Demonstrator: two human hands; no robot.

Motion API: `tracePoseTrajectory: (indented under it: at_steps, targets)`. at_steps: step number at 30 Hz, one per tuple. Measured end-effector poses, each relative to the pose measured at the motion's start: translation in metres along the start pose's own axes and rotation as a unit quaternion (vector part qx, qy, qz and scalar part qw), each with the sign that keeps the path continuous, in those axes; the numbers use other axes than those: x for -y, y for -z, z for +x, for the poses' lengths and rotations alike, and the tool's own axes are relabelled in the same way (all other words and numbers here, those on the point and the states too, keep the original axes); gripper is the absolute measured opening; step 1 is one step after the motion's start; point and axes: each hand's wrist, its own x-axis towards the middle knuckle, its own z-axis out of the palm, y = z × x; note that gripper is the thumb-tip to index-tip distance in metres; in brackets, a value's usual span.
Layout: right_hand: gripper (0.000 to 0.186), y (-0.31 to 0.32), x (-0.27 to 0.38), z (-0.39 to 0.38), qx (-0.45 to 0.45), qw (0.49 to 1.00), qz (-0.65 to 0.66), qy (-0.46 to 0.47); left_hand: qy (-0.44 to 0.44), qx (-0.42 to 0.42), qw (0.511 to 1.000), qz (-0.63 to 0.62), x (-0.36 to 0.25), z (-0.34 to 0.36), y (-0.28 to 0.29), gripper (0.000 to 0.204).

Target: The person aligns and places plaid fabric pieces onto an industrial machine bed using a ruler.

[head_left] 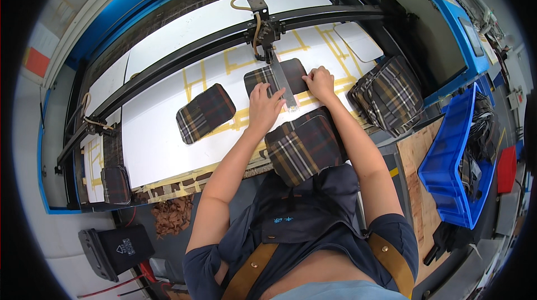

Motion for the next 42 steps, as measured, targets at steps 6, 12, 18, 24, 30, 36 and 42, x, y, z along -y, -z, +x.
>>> tracePoseTrajectory:
  at_steps: [6,12,18,24,30,36,42]
  targets:
    - [0.028,-0.005,-0.003,-0.002,-0.024,1.0,-0.003,0.011,-0.002,-0.01,1.0,0.009,0.001,-0.001,-0.002,0.034]
    - [0.03,-0.003,-0.004,-0.002,-0.022,1.0,-0.009,0.008,0.022,0.018,0.999,-0.026,0.001,-0.002,0.002,0.032]
    - [0.026,0.004,-0.006,-0.007,0.005,1.0,0.017,-0.02,-0.004,0.008,0.999,-0.035,0.005,-0.013,0.001,0.032]
    - [0.02,-0.003,-0.008,-0.01,-0.042,0.999,0.017,0.015,-0.013,0.02,1.0,-0.007,-0.001,-0.017,0.0,0.038]
    - [0.02,0.0,-0.01,-0.008,-0.031,0.999,0.009,0.015,-0.009,0.023,1.0,0.014,-0.005,-0.018,0.0,0.042]
    - [0.019,0.014,-0.014,0.002,0.067,0.996,0.029,-0.056,-0.006,0.022,1.0,0.019,-0.003,-0.02,-0.003,0.042]
    - [0.02,0.007,0.001,-0.011,0.02,0.985,0.17,0.026,-0.004,0.029,0.999,0.019,-0.003,-0.018,-0.001,0.042]
